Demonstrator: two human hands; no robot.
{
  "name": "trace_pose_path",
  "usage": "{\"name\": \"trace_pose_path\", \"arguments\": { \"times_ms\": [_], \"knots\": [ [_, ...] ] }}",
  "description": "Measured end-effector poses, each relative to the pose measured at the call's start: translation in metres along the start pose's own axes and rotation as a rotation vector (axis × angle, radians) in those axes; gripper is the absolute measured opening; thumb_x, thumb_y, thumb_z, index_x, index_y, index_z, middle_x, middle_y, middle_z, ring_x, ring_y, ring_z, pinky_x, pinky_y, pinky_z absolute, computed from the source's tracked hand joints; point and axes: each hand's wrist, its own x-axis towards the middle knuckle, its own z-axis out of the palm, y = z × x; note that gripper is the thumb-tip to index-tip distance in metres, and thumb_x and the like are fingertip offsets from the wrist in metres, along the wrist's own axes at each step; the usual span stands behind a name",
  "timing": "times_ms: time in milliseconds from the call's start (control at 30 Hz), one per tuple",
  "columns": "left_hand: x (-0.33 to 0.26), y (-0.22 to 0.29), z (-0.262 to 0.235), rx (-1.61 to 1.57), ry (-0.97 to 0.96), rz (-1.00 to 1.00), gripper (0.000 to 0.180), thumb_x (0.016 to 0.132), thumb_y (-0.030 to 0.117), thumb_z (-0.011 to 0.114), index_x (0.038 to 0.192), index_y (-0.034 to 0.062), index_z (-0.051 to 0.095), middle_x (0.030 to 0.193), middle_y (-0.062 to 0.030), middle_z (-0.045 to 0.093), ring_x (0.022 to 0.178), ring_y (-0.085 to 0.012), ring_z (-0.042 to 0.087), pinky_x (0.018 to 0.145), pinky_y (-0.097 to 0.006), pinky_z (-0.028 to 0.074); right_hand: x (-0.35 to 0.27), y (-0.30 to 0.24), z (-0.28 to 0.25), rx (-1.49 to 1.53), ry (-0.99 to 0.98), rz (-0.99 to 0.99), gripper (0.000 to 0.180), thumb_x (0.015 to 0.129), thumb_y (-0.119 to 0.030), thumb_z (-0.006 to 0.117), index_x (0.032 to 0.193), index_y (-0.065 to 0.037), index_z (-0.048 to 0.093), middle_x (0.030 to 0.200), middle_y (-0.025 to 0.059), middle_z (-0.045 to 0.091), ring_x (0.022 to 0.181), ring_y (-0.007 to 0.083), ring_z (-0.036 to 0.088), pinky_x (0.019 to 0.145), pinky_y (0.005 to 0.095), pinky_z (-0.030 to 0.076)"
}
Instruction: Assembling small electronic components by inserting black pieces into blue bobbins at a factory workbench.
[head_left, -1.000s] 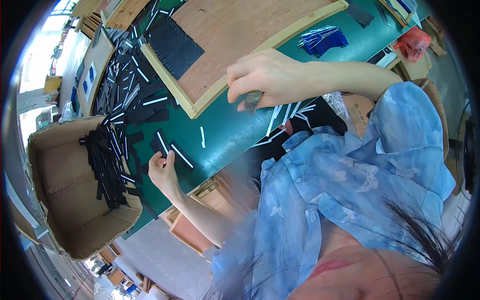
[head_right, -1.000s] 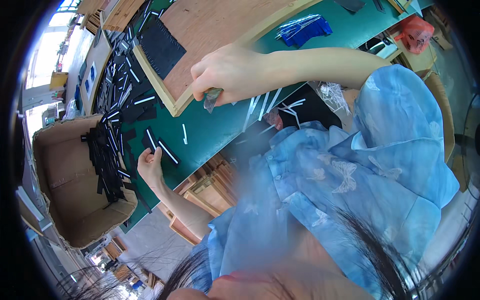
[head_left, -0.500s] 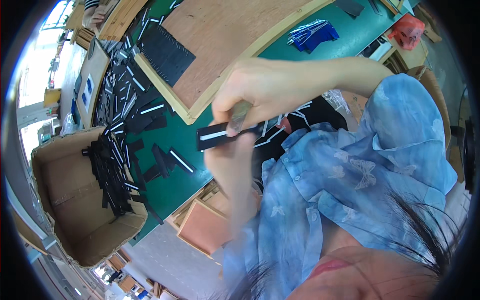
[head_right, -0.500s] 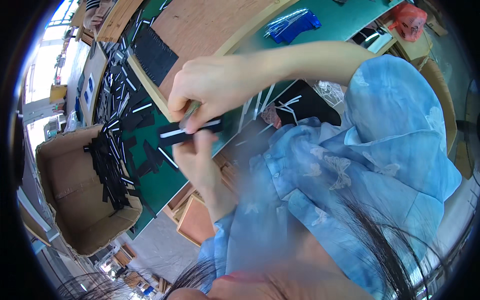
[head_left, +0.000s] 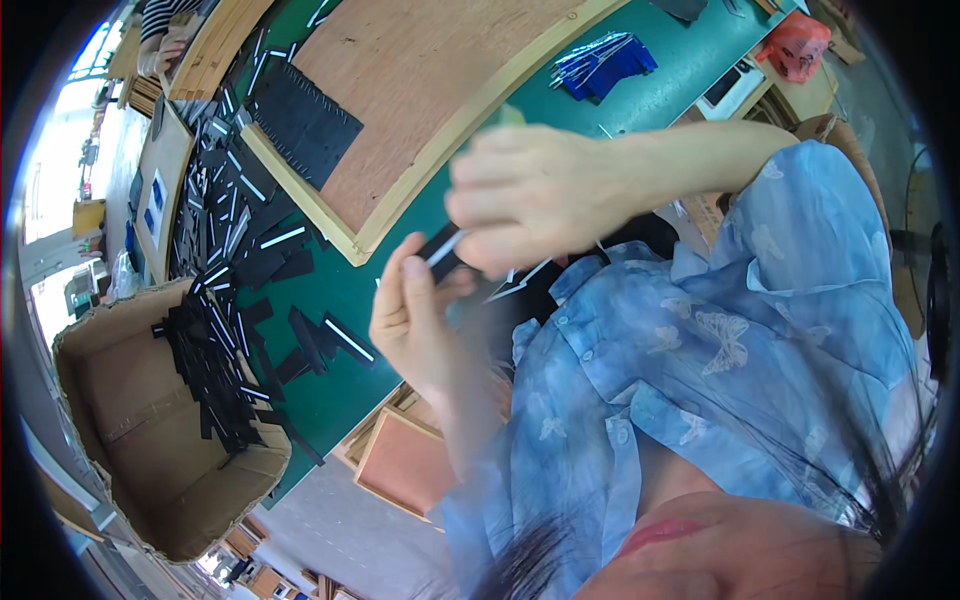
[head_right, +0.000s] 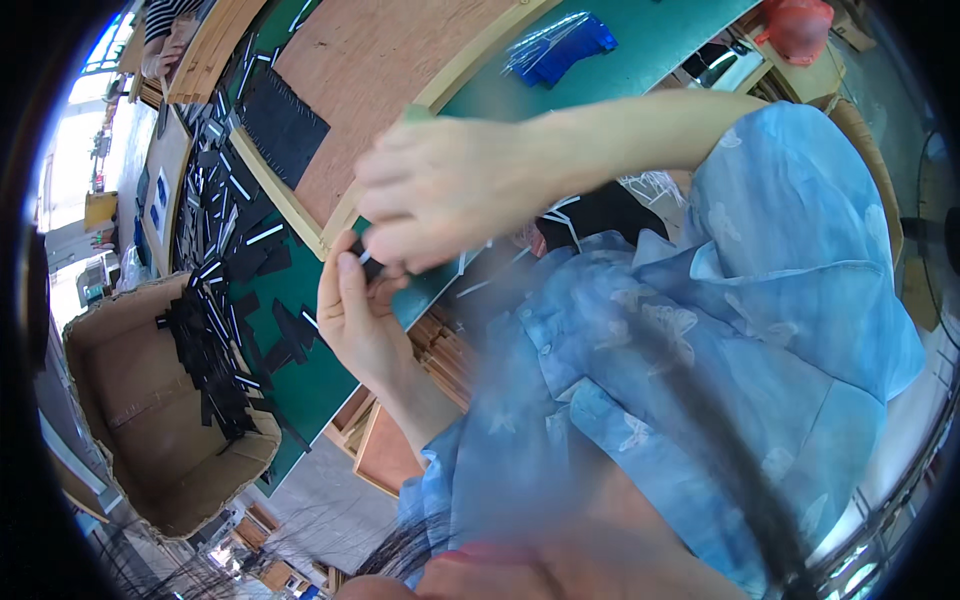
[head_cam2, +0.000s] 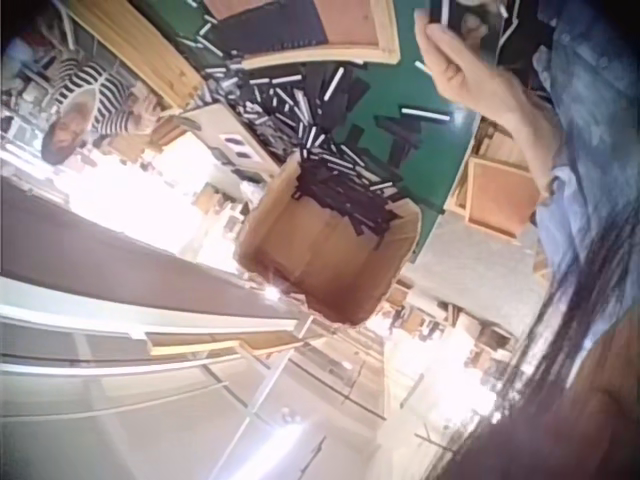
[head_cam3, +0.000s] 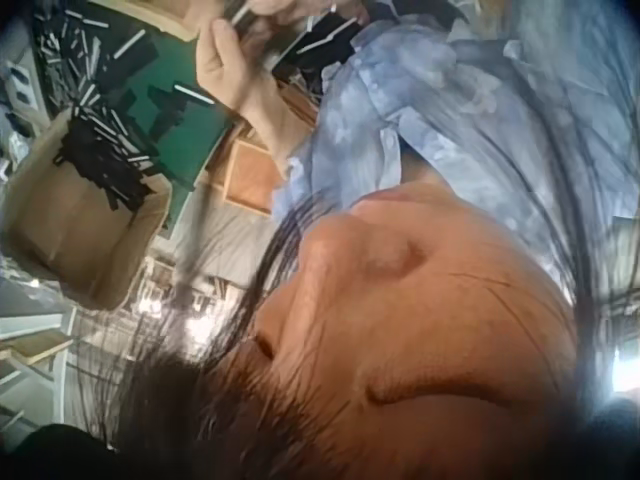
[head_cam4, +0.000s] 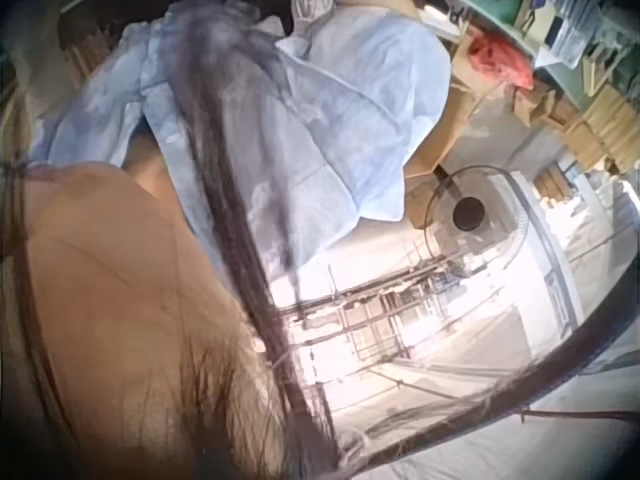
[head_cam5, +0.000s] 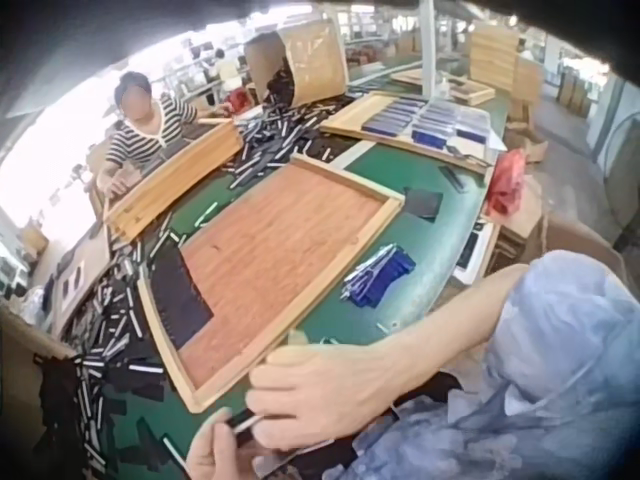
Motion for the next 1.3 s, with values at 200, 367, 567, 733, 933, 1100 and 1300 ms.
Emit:
{"name": "trace_pose_path", "arguments": {
  "times_ms": [200, 367, 567, 733, 933, 1100, 1300],
  "knots": [
    [-0.003, -0.013, 0.006, 0.004, -0.094, -0.016, 0.026, 0.093, 0.012, 0.053, 0.11, -0.0085, 0.058, 0.089, -0.0145, 0.065, 0.065, -0.0159, 0.065, 0.057, -0.024, 0.053, -0.001, 0.003, 0.004, -0.024, 0.043, -0.007, 0.018, 0.068, -0.024, 0.061, 0.078, -0.012, 0.052, 0.077, 0.0022, 0.047, 0.075, 0.0197, 0.049, 0.062, 0.0322, 0.038],
    [0.015, -0.019, -0.016, -0.013, 0.086, 0.027, 0.026, 0.093, 0.012, 0.052, 0.109, -0.0082, 0.058, 0.083, -0.0149, 0.065, 0.061, -0.0161, 0.063, 0.054, -0.022, 0.051, -0.036, -0.014, -0.022, 0.174, -0.222, 0.042, 0.019, 0.071, -0.02, 0.061, 0.084, -0.009, 0.053, 0.078, 0.0038, 0.048, 0.079, 0.0205, 0.049, 0.066, 0.0326, 0.041],
    [0.019, -0.025, -0.036, -0.03, 0.105, 0.165, 0.032, 0.095, 0.015, 0.051, 0.113, -0.0102, 0.054, 0.087, -0.017, 0.064, 0.065, -0.016, 0.062, 0.056, -0.021, 0.052, -0.065, -0.004, -0.035, 0.489, -0.486, 0.292, 0.027, 0.071, -0.017, 0.07, 0.093, -0.008, 0.058, 0.088, 0.0045, 0.054, 0.086, 0.0236, 0.05, 0.071, 0.0346, 0.044],
    [0.019, -0.026, -0.032, -0.039, 0.169, 0.16, 0.027, 0.094, 0.013, 0.05, 0.108, -0.0089, 0.057, 0.083, -0.0176, 0.065, 0.06, -0.0174, 0.062, 0.054, -0.024, 0.051, -0.056, 0.0, -0.045, 0.503, -0.458, 0.464, 0.019, 0.071, -0.016, 0.071, 0.087, -0.01, 0.062, 0.086, 0.0027, 0.054, 0.087, 0.0247, 0.051, 0.069, 0.0349, 0.045],
    [0.015, -0.023, -0.025, -0.045, 0.143, 0.148, 0.027, 0.094, 0.014, 0.051, 0.108, -0.0092, 0.057, 0.082, -0.0171, 0.065, 0.061, -0.0177, 0.062, 0.055, -0.024, 0.052, -0.068, 0.013, -0.044, 0.348, -0.406, 0.506, 0.017, 0.077, -0.019, 0.069, 0.09, -0.012, 0.062, 0.086, 0.0036, 0.054, 0.074, 0.0247, 0.057, 0.061, 0.0359, 0.046],
    [0.011, -0.027, -0.025, 0.023, 0.178, 0.179, 0.027, 0.094, 0.013, 0.051, 0.108, -0.0087, 0.057, 0.084, -0.0169, 0.064, 0.062, -0.0183, 0.062, 0.055, -0.024, 0.052, -0.069, 0.032, -0.026, 0.292, -0.352, 0.6, 0.029, 0.069, -0.023, 0.076, 0.094, -0.011, 0.065, 0.09, 0.0018, 0.052, 0.074, 0.0196, 0.059, 0.063, 0.0322, 0.048],
    [0.011, -0.027, -0.022, 0.041, 0.195, 0.194, 0.026, 0.094, 0.013, 0.051, 0.108, -0.0078, 0.058, 0.087, -0.0172, 0.064, 0.062, -0.0183, 0.062, 0.054, -0.024, 0.052, -0.072, 0.038, -0.026, 0.307, -0.345, 0.593, 0.029, 0.068, -0.019, 0.075, 0.093, -0.011, 0.065, 0.093, 0.0012, 0.051, 0.073, 0.0197, 0.06, 0.062, 0.0314, 0.048]
  ]
}}
